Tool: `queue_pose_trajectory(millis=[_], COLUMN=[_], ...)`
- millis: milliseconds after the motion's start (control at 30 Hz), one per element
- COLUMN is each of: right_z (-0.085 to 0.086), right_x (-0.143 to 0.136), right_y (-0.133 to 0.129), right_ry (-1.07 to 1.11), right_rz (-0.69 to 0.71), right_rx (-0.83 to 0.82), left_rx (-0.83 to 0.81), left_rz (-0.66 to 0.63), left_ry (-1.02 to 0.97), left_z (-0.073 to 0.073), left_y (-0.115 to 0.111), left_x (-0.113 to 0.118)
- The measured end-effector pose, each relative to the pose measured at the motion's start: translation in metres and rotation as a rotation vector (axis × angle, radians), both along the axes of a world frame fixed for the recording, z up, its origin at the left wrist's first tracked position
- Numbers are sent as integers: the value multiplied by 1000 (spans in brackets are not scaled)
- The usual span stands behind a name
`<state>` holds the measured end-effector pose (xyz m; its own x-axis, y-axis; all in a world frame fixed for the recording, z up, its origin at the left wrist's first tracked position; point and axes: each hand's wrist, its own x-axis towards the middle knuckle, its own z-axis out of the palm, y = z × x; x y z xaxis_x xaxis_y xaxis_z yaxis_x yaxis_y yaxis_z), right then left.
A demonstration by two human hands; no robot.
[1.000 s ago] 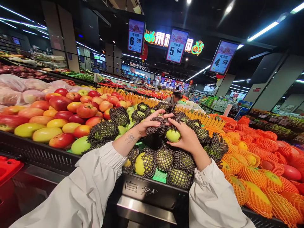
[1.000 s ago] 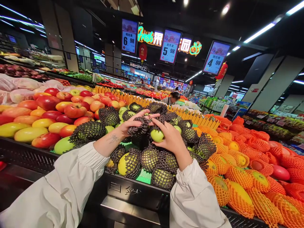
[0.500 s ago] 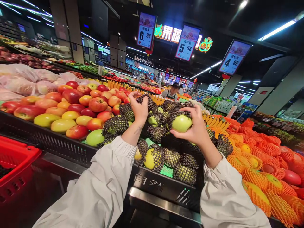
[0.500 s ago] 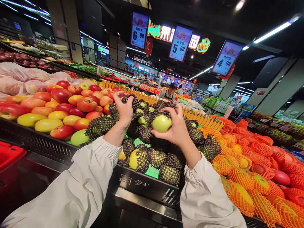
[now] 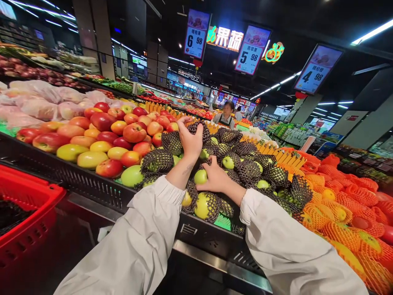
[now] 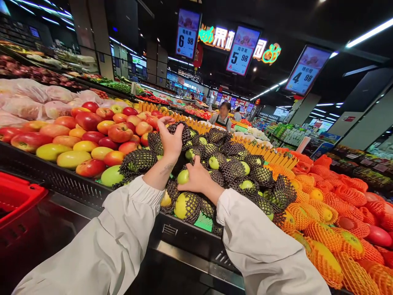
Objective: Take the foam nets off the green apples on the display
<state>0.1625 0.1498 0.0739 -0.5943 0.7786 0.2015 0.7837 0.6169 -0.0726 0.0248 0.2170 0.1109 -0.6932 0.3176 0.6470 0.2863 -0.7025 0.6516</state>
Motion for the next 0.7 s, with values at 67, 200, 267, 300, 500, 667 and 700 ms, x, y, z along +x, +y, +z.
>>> queue_pose_trajectory(millis=[67,200,267,300,500,667,700], right_z=[0,0,-1,-1,13,45,53], right_x=[0,0,1,1,-6,-8,-3], right_y=[3,8,6,5,3,6,5], right_ry=[-83,-154,-113,-107,-289,-420,-407], right_rz=[18,87,84,73,6,-11,19], right_rx=[38,47,25,23,19,-242,-283], left_rx=[-8,-15,-14,-13,-19,-51,-69], left_rz=[5,-11,-32,-41,-72,-140,-163], left_ry=[11,18,23,24,19,-22,-27], left_z=[-2,-3,-3,-3,-3,-2,-2], left_y=[1,2,1,1,1,1,1], left_x=[1,2,3,3,5,6,6])
